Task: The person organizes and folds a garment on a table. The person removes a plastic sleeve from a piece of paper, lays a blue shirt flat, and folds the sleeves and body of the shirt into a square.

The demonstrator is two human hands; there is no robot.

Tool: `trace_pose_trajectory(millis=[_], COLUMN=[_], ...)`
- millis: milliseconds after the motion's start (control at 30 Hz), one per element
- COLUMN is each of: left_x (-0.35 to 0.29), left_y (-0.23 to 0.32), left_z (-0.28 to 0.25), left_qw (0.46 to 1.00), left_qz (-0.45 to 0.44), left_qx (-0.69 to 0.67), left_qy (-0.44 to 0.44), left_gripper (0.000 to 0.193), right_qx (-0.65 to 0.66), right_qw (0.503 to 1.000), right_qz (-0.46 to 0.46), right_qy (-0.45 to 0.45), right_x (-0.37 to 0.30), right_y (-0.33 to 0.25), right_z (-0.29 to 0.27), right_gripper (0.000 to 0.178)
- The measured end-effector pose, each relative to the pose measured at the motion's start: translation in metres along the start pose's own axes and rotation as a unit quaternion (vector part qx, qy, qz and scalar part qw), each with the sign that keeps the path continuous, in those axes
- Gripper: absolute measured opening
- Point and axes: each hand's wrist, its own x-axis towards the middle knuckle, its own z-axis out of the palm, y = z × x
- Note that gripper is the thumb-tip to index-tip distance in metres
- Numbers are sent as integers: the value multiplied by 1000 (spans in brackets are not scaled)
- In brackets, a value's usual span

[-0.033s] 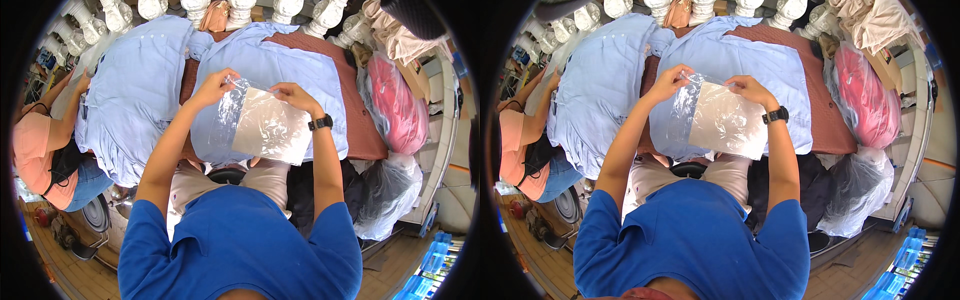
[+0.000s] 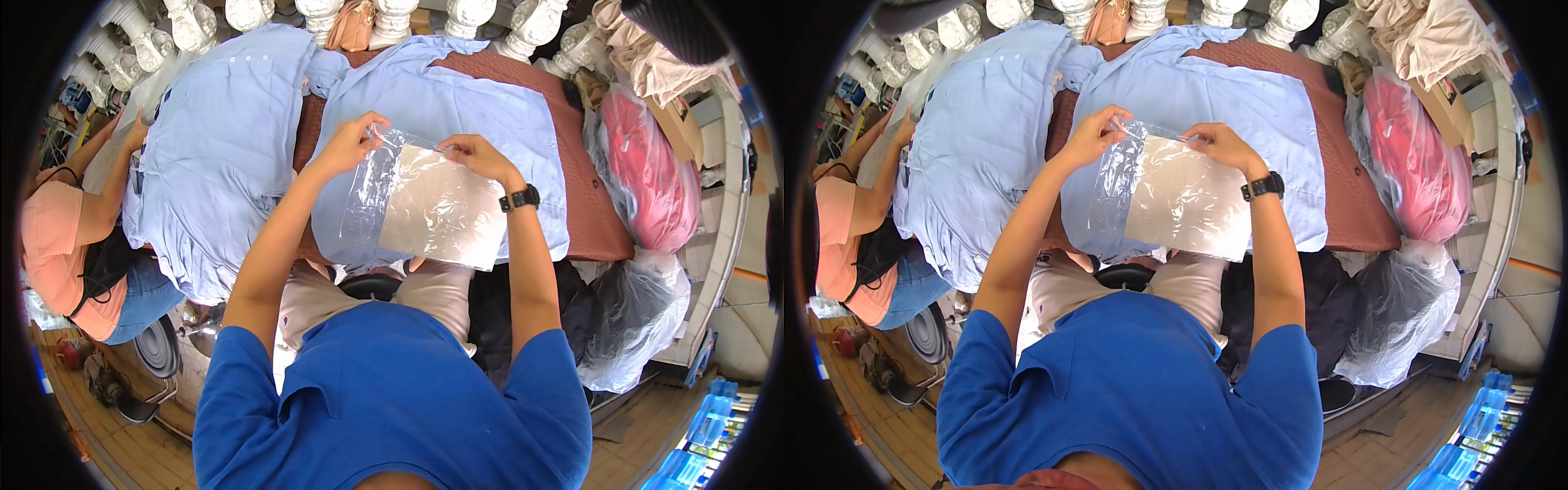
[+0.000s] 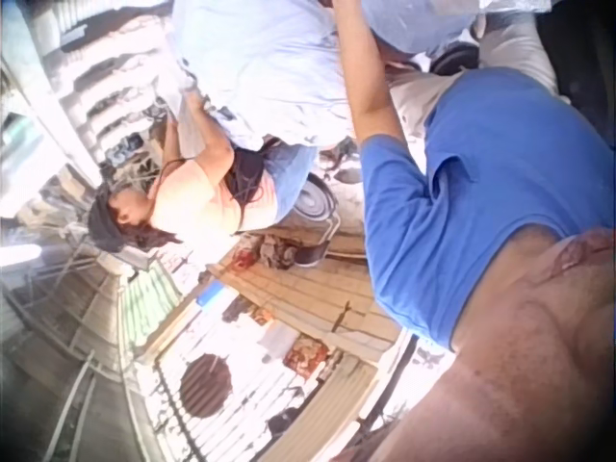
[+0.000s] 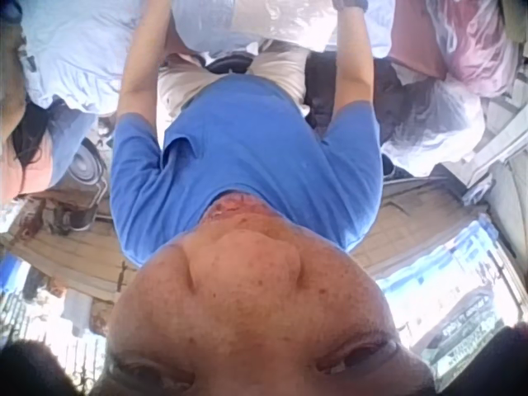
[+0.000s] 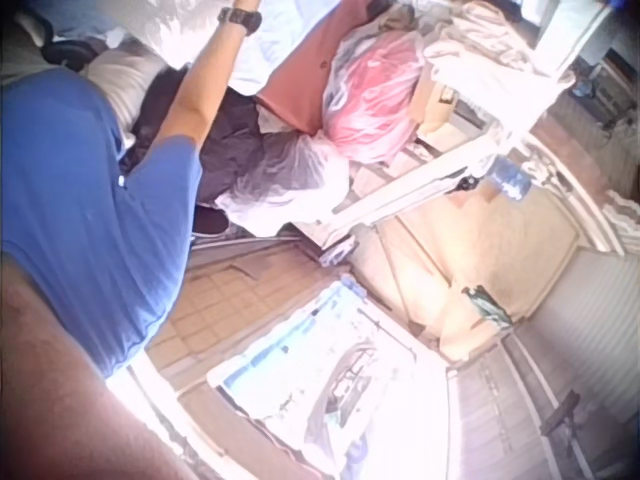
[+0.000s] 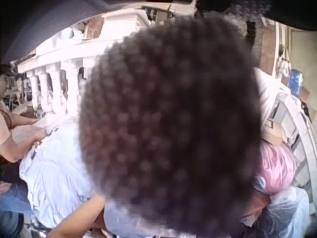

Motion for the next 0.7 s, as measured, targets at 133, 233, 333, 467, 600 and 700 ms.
trace_pose_trajectory(millis=[133, 233, 333, 467, 600, 700], left_x=[-6, -4, -5, -6, -5, -4], left_y=[-26, -28, -21, -19, -28, -38], left_z=[8, 11, 11, 8, 6, 7], left_qw=[1000, 1000, 999, 998, 997, 997], left_qz=[-5, -20, -23, -43, -33, -4], left_qx=[-3, 2, 5, 42, 16, 6], left_qy=[29, 21, 23, 32, 73, 83], left_gripper=[42, 41, 37, 29, 21, 18], right_qx=[-71, -39, -3, 33, 52, 58], right_qw=[991, 977, 984, 992, 991, 992], right_qz=[-52, -120, -94, -24, -36, -46], right_qy=[96, 171, 153, 117, 122, 105], right_x=[28, 54, 73, 81, 81, 78], right_y=[-7, 0, -3, -6, -9, -17], right_z=[31, 61, 76, 83, 87, 86], right_gripper=[30, 29, 27, 22, 20, 19])
